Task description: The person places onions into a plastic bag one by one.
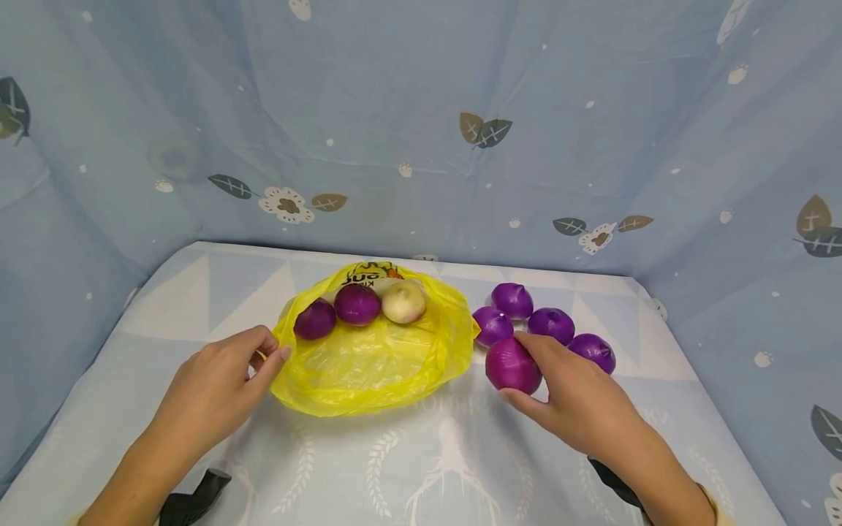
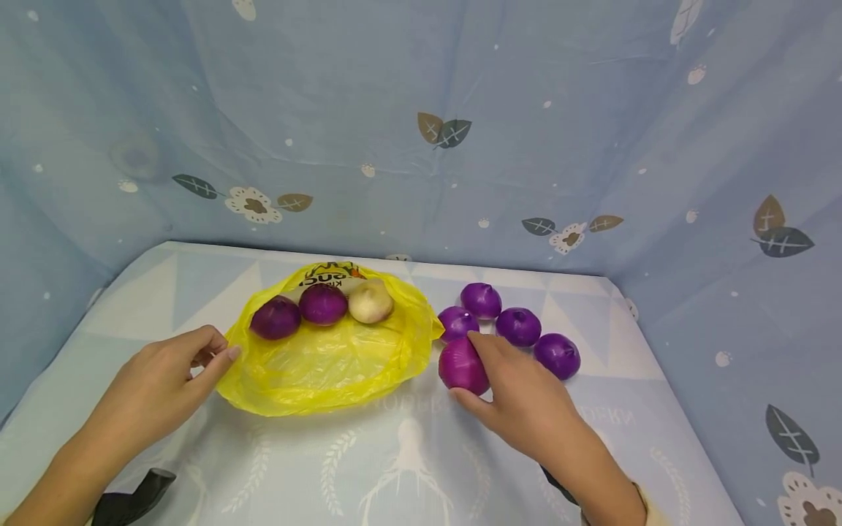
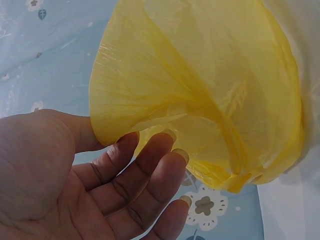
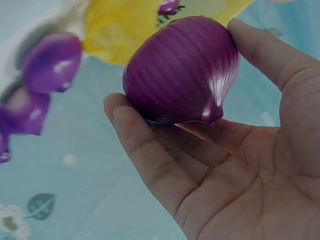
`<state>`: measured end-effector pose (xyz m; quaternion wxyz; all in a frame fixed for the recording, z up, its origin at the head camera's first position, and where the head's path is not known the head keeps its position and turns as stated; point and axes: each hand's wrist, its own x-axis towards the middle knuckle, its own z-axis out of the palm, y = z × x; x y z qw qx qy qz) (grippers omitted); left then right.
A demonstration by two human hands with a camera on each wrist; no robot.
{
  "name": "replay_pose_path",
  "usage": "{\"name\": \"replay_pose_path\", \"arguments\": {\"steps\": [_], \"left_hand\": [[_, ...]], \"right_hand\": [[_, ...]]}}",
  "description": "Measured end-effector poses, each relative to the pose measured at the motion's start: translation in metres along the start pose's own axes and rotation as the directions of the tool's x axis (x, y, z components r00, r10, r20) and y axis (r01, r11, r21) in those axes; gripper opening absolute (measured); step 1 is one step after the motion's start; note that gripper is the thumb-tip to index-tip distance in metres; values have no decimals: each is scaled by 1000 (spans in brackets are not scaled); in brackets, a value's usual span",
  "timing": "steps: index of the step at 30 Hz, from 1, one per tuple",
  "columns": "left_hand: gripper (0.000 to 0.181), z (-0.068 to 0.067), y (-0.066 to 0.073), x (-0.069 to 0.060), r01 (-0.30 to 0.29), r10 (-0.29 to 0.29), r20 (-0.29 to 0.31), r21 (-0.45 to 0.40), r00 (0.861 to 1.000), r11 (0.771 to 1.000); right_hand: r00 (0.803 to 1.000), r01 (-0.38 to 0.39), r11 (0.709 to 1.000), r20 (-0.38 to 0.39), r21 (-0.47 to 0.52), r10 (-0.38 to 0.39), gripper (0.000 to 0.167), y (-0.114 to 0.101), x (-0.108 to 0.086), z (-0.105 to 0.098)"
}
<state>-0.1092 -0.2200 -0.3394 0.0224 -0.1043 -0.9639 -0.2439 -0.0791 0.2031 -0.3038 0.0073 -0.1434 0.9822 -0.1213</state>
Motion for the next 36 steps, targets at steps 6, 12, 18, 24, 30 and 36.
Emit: {"name": "replay_pose_path", "arguments": {"steps": [6,12,18,24,30,36], "left_hand": [[13,0,0,0,-4,4,-5,2,1000,1000],[13,0,1,-1,2,-2,2,2,1000,1000],[13,0,2,-1,-12,12,-5,3,1000,1000],[14,-1,-1,-2,-2,2,-2,7,1000,1000],[12,-1,-1,-2,-23,23,-19,5,1000,1000],[12,-1,-1,-2,-26,26,-35,2,999,1000]], "right_hand": [[991,130,991,-25,-36,-131,78,-18,16,-7],[976,217,975,5,-47,-217,76,-38,33,-14],[957,289,956,60,-60,-285,76,-60,54,-15],[921,379,923,124,-69,-369,80,-83,81,-9],[883,454,889,172,-68,-437,78,-103,108,5],[835,529,841,244,-112,-493,74,-127,132,21]]}}
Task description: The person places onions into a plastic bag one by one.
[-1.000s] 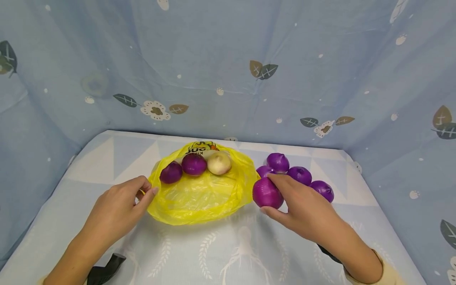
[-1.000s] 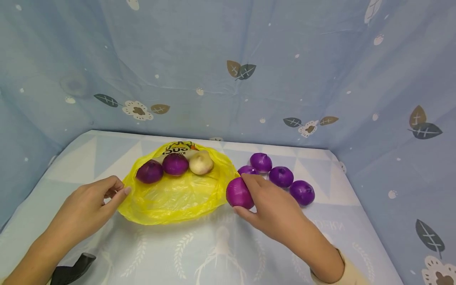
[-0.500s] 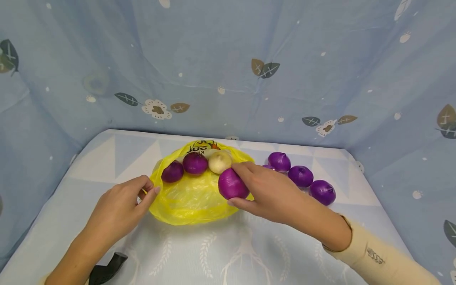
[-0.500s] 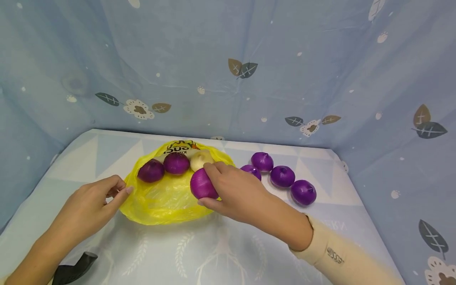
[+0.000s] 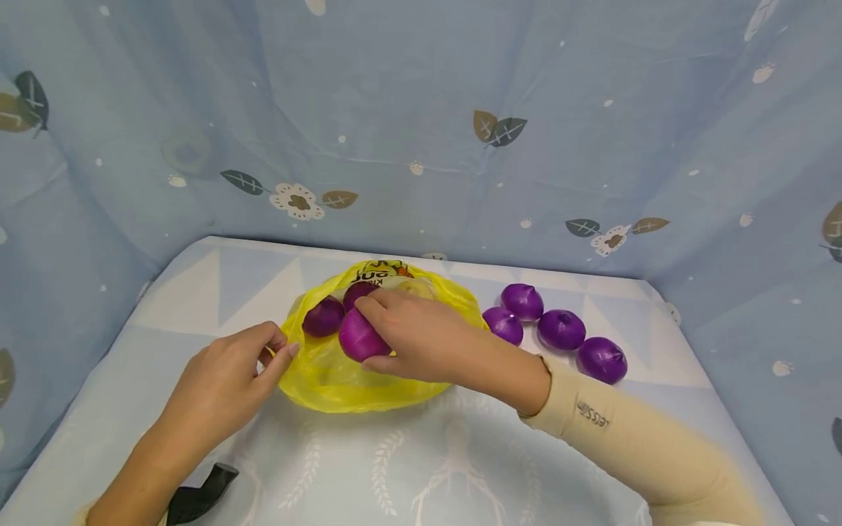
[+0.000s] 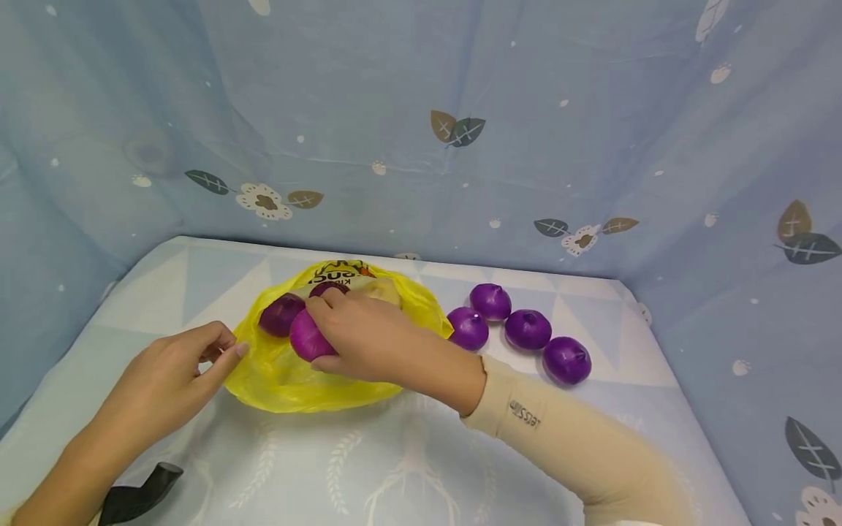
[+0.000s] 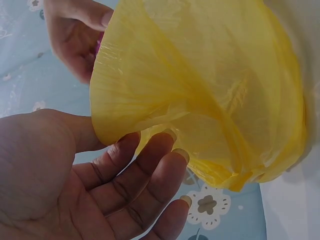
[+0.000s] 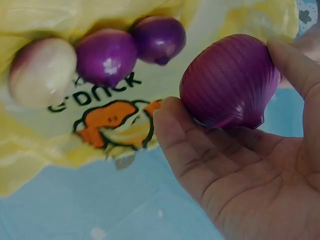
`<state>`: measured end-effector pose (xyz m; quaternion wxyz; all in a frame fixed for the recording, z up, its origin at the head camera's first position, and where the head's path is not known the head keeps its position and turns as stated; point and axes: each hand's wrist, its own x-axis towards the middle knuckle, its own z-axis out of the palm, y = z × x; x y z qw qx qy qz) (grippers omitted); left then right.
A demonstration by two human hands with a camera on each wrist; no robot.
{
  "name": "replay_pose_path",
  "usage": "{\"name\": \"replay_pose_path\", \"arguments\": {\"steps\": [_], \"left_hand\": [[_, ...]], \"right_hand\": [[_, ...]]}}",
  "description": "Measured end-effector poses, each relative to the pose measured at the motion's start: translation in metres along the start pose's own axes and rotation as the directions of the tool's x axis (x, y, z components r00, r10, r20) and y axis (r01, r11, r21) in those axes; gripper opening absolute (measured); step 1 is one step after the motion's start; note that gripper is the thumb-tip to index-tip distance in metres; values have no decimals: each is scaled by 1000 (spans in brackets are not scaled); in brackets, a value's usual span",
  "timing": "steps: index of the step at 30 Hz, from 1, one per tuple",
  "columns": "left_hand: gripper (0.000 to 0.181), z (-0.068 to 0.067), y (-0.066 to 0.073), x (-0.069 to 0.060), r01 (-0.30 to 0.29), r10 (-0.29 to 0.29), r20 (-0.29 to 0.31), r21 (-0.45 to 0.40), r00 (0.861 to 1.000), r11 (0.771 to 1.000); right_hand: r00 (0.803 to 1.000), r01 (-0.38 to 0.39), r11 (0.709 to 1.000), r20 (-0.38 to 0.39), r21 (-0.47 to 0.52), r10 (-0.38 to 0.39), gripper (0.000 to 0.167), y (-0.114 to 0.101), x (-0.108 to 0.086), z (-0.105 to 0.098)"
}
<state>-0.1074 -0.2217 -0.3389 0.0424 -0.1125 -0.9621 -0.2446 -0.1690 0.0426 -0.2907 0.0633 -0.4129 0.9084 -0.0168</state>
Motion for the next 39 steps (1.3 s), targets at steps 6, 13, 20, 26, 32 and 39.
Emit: {"name": "replay_pose_path", "arguments": {"steps": [6,13,20,26,32,39], "left_hand": [[15,0,1,0,8,-8,12,-3,1000,1000],[15,1,1,1,11,-11,18,0,1000,1000],[14,0,1,1,-14,14,8,-4,1000,1000],[13,-1,0,1,-30,30,-12,-3,999,1000],[14,-1,0,0,-23,23,-2,-4,1000,1000],[15,0,0,1,-21,21,9,2,1000,1000]], "right_hand": [[996,52,998,78,-33,-50,71,-13,28,12],[991,114,988,79,-102,-107,65,-19,45,39],[988,130,989,95,-75,-123,59,-14,49,57],[982,173,984,78,-36,-170,58,-10,52,66],[979,195,980,73,-43,-192,66,-10,57,72],[979,201,978,59,-56,-197,64,-9,60,78]]}}
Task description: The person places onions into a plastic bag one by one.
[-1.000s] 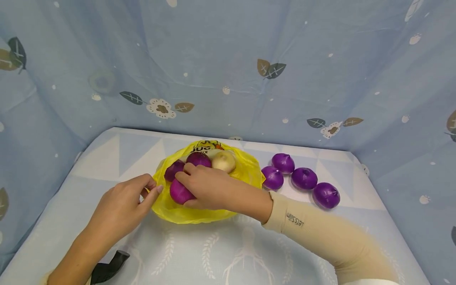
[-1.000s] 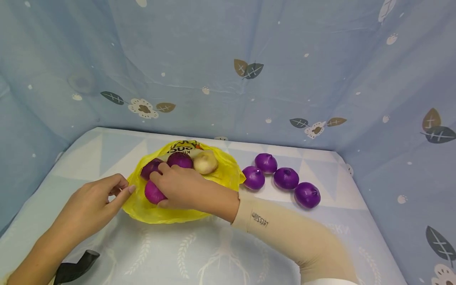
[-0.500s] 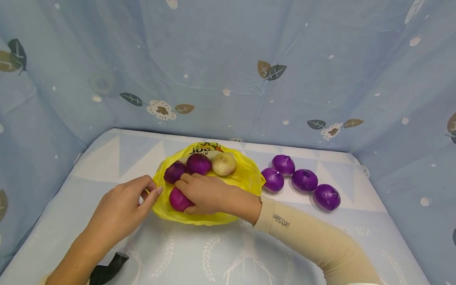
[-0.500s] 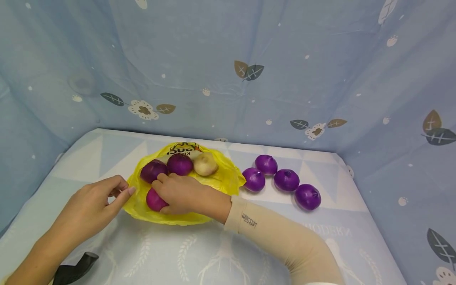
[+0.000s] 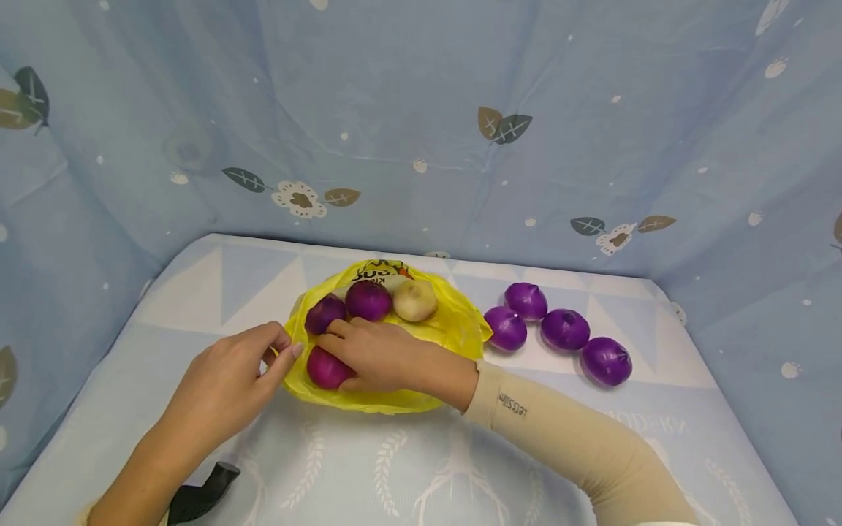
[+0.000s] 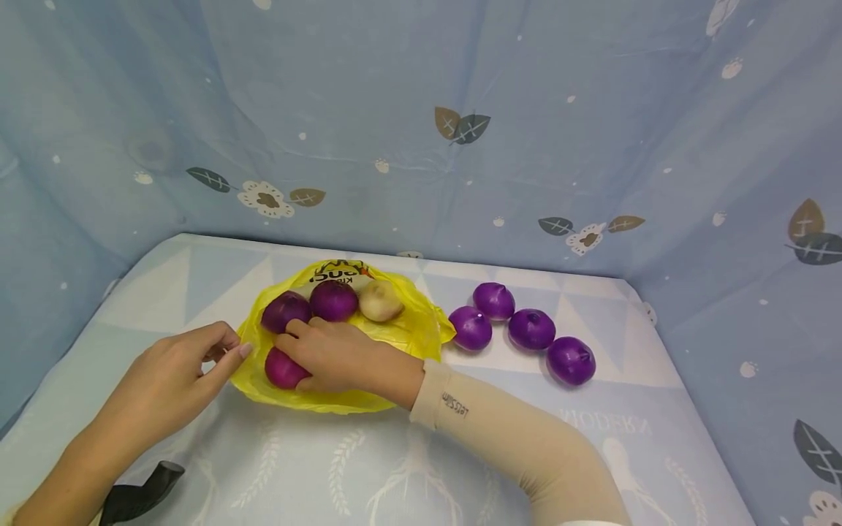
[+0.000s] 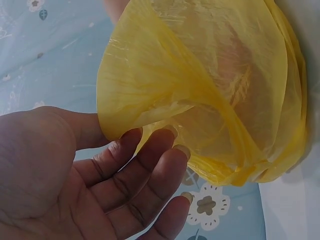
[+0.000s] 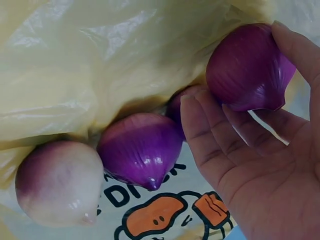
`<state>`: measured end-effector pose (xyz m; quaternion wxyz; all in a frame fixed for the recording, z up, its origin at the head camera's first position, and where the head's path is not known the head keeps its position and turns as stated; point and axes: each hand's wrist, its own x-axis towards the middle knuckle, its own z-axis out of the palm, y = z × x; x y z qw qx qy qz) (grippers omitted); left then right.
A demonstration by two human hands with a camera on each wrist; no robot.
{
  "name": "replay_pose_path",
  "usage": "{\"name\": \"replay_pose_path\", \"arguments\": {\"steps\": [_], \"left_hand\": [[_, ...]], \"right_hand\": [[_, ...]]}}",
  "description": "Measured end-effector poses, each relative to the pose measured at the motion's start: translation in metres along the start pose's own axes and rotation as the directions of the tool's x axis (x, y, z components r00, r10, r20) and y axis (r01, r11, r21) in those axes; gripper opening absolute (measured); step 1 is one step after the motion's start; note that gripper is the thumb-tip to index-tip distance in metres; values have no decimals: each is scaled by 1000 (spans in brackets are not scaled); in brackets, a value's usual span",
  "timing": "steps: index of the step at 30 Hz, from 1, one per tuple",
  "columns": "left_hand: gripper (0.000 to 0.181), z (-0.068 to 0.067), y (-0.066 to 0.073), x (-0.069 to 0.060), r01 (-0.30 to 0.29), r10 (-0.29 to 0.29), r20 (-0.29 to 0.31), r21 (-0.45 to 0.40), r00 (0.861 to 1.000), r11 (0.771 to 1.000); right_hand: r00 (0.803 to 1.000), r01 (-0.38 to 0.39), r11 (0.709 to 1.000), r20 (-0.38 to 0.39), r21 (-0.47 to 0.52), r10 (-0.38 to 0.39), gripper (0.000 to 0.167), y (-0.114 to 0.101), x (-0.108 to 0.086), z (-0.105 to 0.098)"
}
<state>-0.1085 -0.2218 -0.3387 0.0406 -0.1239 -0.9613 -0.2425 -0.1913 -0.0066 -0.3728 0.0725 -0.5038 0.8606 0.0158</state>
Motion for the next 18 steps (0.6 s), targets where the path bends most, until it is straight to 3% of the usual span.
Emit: {"name": "replay_pose_path", "arguments": {"steps": [13,18], "left_hand": [[15,-1,1,-2,2,-2,0,4,1000,1000],[15,0,1,-1,6,-6,14,-3,1000,1000]], "right_hand": [[998,42,997,-54,67,-38,59,-3,2,9],[996,23,996,-90,91,-14,52,-3,0,12]]}}
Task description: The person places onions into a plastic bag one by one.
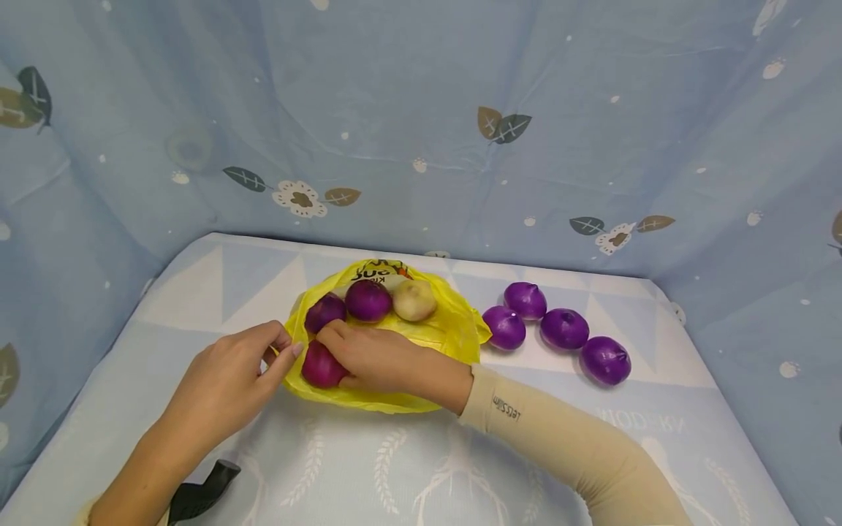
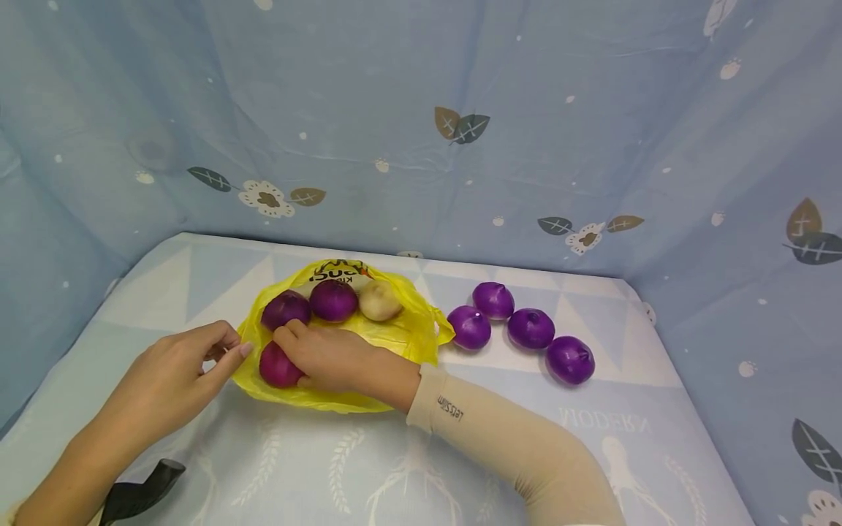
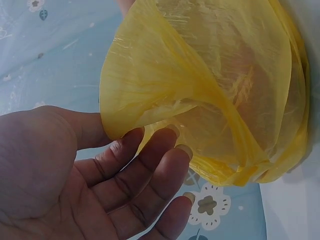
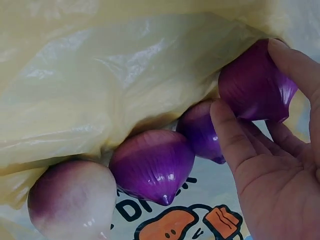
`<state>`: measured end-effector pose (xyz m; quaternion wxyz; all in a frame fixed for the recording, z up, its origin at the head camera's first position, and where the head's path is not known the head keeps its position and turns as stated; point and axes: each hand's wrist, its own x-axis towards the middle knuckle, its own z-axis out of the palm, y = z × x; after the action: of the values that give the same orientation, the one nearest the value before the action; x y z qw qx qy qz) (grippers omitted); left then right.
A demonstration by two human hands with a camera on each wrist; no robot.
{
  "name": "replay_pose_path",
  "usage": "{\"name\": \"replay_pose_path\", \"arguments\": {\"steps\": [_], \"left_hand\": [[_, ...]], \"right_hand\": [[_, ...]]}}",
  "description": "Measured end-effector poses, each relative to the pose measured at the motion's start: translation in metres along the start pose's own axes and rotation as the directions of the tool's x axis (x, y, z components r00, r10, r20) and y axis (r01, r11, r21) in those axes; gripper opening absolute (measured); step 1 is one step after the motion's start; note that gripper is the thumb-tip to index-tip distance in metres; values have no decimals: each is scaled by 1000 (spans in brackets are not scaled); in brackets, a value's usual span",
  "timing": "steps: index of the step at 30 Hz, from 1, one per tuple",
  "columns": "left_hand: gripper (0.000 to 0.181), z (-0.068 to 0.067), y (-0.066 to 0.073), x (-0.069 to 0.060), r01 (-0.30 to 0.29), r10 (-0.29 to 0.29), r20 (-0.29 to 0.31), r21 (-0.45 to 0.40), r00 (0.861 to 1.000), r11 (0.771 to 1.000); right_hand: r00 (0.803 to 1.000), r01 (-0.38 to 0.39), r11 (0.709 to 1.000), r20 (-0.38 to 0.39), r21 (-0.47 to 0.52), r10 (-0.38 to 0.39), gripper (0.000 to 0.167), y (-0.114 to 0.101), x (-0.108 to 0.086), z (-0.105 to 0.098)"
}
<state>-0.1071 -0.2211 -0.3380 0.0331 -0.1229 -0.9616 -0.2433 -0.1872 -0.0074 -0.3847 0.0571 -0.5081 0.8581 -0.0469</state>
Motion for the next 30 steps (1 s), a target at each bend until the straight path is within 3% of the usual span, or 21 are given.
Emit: {"name": "replay_pose_path", "arguments": {"steps": [7,16,22,30], "left_hand": [[16,1,-2,-1,21,-21,5,-2,1000,1000],[14,1,-1,1,2,-2,1,0,1000,1000],[13,1,-2,2,12,-12,9,-5,1000,1000],[13,0,-3,1,19,-19,5,2,1000,1000]], "right_hand": [[999,-34,999,-41,-32,32,50,0,1,2],[992,-127,992,-30,-17,126,51,1,-1,5],[988,-143,990,-54,1,143,47,3,-5,7],[987,-159,987,-8,32,160,55,10,-17,0]]}}
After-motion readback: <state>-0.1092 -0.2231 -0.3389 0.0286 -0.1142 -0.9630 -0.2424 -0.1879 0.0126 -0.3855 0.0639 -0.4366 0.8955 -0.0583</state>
